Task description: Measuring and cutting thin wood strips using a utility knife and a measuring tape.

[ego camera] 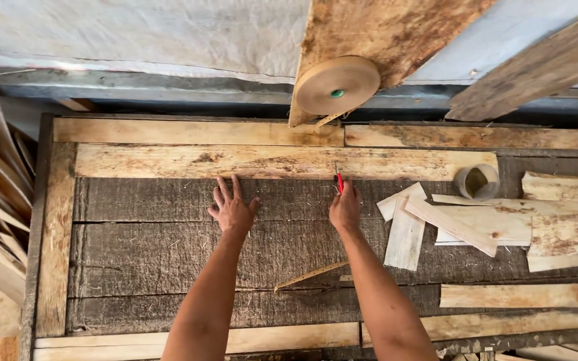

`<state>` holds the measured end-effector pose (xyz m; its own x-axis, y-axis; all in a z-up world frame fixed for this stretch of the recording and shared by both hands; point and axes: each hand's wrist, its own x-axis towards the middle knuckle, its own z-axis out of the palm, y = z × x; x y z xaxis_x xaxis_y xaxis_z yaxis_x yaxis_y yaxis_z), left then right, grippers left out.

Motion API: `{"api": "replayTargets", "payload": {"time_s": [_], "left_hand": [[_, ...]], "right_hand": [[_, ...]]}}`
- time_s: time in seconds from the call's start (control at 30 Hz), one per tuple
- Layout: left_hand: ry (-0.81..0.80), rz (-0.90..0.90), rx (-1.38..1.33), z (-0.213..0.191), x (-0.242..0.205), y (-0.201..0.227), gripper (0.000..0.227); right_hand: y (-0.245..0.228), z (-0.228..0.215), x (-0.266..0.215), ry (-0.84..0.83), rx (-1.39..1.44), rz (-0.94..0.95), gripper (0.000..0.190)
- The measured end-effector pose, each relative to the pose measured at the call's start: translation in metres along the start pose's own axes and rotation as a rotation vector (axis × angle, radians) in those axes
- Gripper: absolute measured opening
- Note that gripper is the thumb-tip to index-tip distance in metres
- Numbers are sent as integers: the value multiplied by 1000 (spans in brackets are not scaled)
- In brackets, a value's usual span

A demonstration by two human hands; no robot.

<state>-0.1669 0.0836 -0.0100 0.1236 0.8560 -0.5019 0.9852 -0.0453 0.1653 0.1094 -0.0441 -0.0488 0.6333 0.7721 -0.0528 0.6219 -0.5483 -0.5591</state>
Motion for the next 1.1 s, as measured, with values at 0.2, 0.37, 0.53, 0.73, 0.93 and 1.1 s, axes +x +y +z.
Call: {"api": "replayTargets", "payload": {"time_s": [0.2, 0.37, 0.53, 0.73, 0.93, 1.1], "left_hand": [[30, -35, 14, 12, 4, 9, 98], [55, 76, 4, 27, -19, 63, 91], [125, 307, -73, 74, -37, 126, 86], [-25, 275, 2, 64, -58, 173, 99], [-82, 227, 120, 54, -53, 181, 111], [-145, 176, 135, 41, -51, 189, 123]], "right_hand": [[20, -7, 0, 16, 118, -128, 47], [38, -26, -4, -40, 122, -17, 41], [57, -52, -12, -3, 177, -61, 37], [99, -47, -12, -36, 161, -176, 33], [94, -57, -14, -173, 175, -216, 39], [94, -46, -14, -44, 162, -368, 41]]}}
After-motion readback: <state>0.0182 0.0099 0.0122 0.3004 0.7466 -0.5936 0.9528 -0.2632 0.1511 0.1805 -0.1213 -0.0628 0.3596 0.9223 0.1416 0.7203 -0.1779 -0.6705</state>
